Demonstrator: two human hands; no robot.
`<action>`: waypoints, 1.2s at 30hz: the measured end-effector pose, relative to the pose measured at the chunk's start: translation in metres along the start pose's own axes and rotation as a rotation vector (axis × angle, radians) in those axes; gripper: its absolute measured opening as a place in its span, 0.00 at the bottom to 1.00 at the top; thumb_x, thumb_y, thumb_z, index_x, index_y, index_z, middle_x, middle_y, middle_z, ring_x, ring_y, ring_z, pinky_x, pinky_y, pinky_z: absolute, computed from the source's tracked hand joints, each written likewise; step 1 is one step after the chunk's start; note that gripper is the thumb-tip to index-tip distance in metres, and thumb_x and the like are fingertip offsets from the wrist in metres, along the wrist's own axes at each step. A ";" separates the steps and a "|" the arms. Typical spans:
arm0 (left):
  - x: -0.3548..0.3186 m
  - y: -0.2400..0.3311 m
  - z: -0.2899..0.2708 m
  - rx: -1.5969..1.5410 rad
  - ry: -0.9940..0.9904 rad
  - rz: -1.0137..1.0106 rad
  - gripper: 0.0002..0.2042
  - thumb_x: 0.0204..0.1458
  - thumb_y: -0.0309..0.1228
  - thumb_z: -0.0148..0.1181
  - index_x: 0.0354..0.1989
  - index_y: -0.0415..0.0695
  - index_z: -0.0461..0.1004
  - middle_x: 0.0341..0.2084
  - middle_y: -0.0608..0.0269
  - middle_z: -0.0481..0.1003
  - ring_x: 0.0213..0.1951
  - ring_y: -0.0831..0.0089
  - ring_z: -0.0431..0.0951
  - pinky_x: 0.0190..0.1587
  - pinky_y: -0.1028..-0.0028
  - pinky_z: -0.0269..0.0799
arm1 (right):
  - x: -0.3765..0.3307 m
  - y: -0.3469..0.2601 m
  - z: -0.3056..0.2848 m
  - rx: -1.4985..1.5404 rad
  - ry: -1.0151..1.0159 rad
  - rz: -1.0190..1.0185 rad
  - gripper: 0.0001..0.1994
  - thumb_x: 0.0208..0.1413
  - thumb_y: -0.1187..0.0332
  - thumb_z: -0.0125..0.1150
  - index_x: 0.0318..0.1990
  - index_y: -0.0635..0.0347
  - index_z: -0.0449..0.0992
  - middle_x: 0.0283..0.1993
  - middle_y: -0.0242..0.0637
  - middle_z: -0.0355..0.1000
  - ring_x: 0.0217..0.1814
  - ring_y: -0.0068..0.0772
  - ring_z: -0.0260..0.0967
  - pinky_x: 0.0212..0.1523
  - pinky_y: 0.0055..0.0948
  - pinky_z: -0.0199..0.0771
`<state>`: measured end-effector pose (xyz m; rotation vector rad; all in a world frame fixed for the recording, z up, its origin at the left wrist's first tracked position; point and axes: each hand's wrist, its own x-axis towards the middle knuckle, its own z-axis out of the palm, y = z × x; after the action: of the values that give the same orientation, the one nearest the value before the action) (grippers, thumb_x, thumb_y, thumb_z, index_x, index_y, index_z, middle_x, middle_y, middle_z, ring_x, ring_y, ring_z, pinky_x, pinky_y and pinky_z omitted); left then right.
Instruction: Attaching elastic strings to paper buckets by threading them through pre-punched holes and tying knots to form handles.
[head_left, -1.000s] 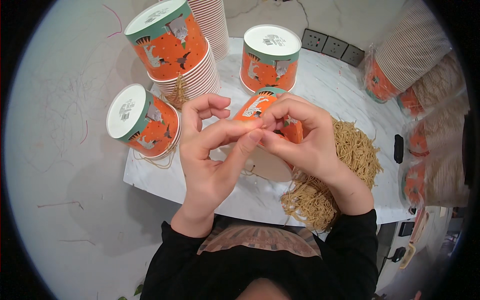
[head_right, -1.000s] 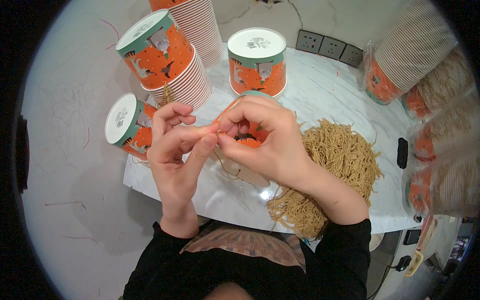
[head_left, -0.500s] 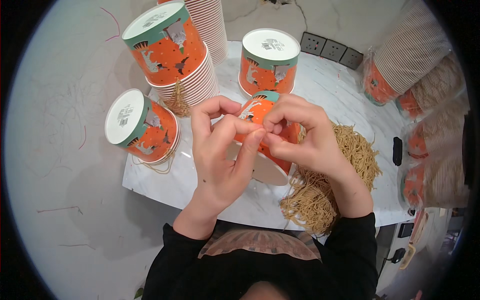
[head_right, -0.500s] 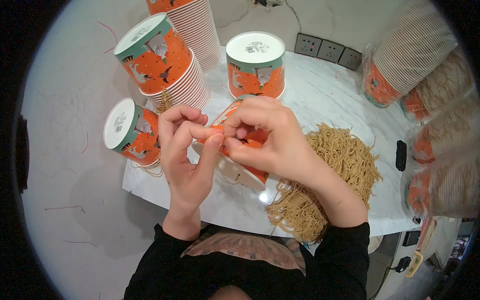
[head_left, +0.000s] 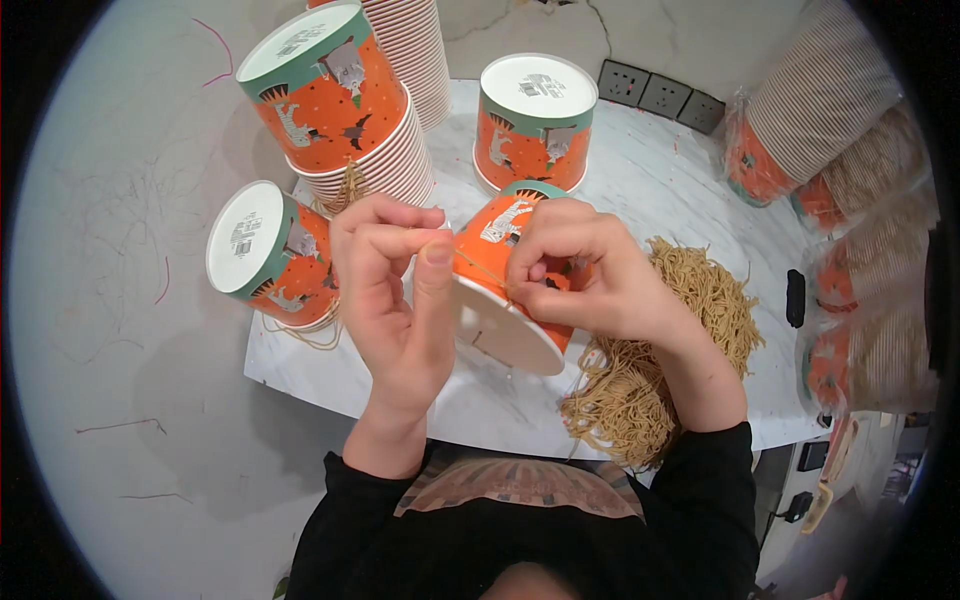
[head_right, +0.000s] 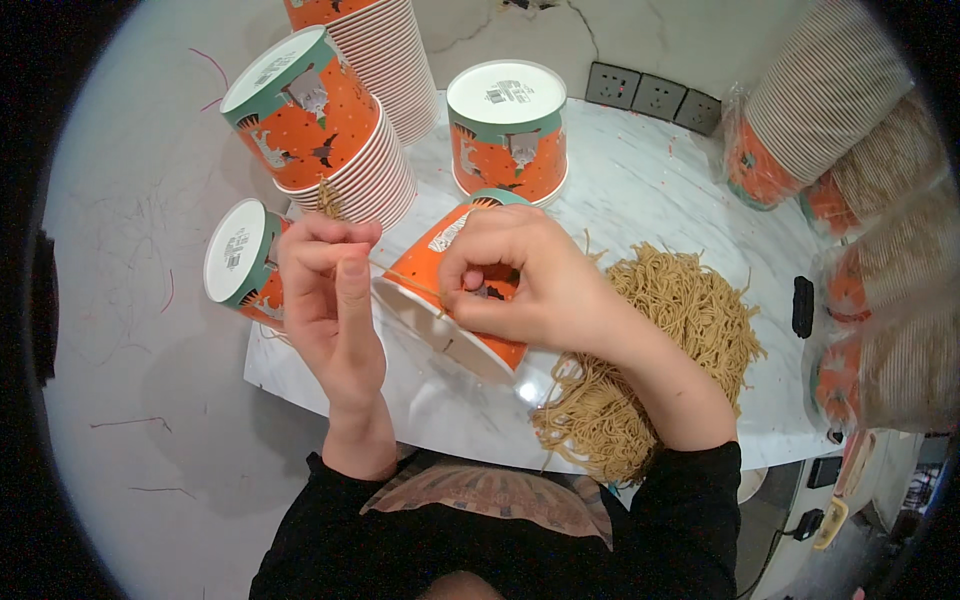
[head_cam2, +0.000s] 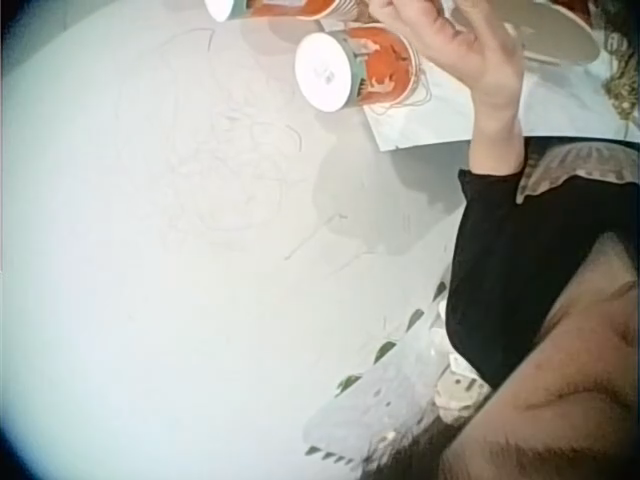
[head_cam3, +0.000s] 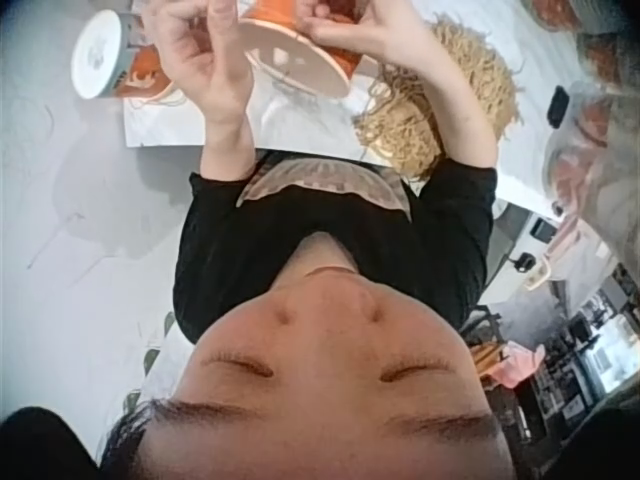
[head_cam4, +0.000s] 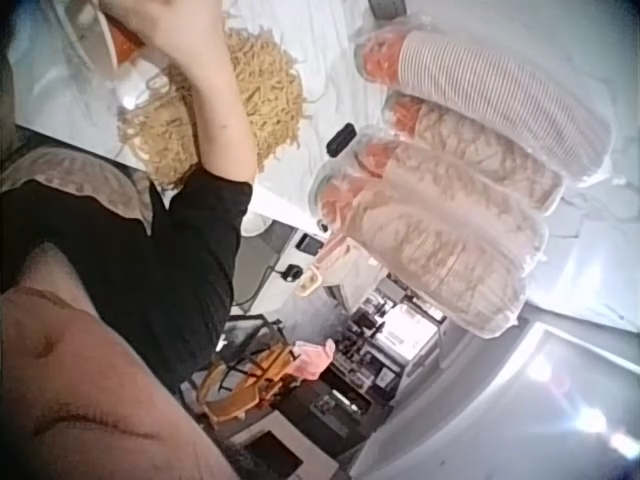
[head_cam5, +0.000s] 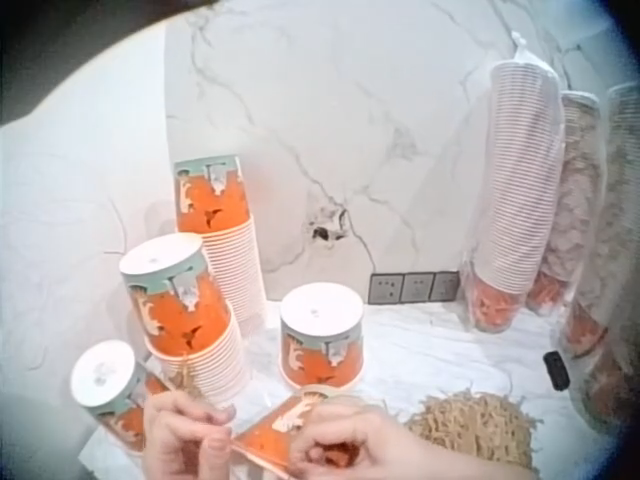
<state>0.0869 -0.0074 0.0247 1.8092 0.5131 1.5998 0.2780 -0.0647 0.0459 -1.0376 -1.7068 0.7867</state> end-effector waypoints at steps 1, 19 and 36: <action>0.000 -0.003 0.000 -0.026 -0.032 -0.017 0.04 0.64 0.25 0.56 0.40 0.38 0.71 0.44 0.56 0.68 0.47 0.73 0.70 0.52 0.71 0.71 | 0.001 0.000 0.000 -0.002 0.000 0.004 0.04 0.45 0.77 0.65 0.26 0.61 0.75 0.27 0.28 0.69 0.32 0.23 0.66 0.35 0.25 0.67; -0.012 -0.009 0.001 -0.368 0.026 -0.344 0.08 0.71 0.31 0.47 0.44 0.39 0.64 0.25 0.60 0.75 0.30 0.77 0.77 0.38 0.78 0.73 | 0.001 0.004 0.008 -0.161 0.056 -0.103 0.05 0.43 0.76 0.67 0.27 0.58 0.75 0.26 0.26 0.69 0.30 0.26 0.68 0.42 0.30 0.66; -0.013 0.000 0.004 -0.393 -0.035 -0.274 0.07 0.71 0.29 0.45 0.43 0.38 0.63 0.31 0.53 0.80 0.34 0.76 0.80 0.42 0.76 0.76 | 0.001 0.003 0.009 -0.232 0.000 -0.153 0.09 0.39 0.77 0.67 0.25 0.57 0.71 0.25 0.25 0.66 0.30 0.26 0.64 0.44 0.30 0.65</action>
<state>0.0888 -0.0170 0.0156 1.4051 0.3788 1.3673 0.2703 -0.0632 0.0404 -1.0461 -1.8846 0.4993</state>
